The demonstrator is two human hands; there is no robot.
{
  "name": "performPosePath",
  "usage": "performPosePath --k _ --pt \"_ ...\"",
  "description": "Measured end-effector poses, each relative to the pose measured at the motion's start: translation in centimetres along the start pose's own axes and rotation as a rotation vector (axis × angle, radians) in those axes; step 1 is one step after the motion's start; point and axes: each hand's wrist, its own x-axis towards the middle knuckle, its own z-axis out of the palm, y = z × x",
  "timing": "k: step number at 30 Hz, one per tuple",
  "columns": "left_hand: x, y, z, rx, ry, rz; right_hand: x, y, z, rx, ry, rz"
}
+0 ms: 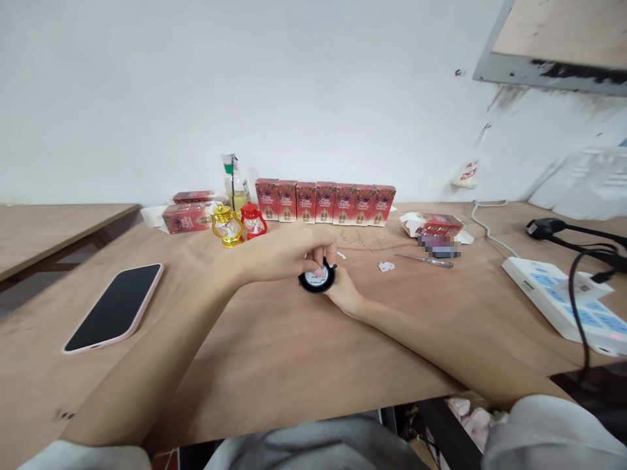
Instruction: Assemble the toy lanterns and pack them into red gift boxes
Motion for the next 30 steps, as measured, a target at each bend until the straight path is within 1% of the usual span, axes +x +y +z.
performPosePath --k 6,11,18,22,25,28,30 --pt "0.0 0.03 0.03 -0.054 0.0 -0.005 0.04 0.01 -0.02 0.018 -0.007 0.04" --pt "-0.04 0.06 -0.05 -0.031 0.034 0.009 0.05 -0.14 -0.03 -0.013 0.007 0.068" --pt "0.1 -0.25 0.28 -0.06 -0.009 -0.006 -0.05 -0.2 -0.05 -0.01 -0.012 0.015" --pt "0.16 -0.16 0.39 -0.027 -0.033 -0.013 -0.15 -0.34 -0.01 -0.009 -0.004 0.014" --pt "0.08 -0.13 0.36 0.046 -0.059 -0.01 -0.18 -0.34 0.0 -0.009 0.014 0.031" --pt "-0.04 -0.34 0.34 0.103 -0.03 -0.027 -0.11 -0.16 -0.02 -0.02 0.025 0.009" --pt "-0.06 -0.66 0.38 0.089 -0.017 -0.068 -0.06 -0.07 -0.05 -0.005 0.008 -0.016"
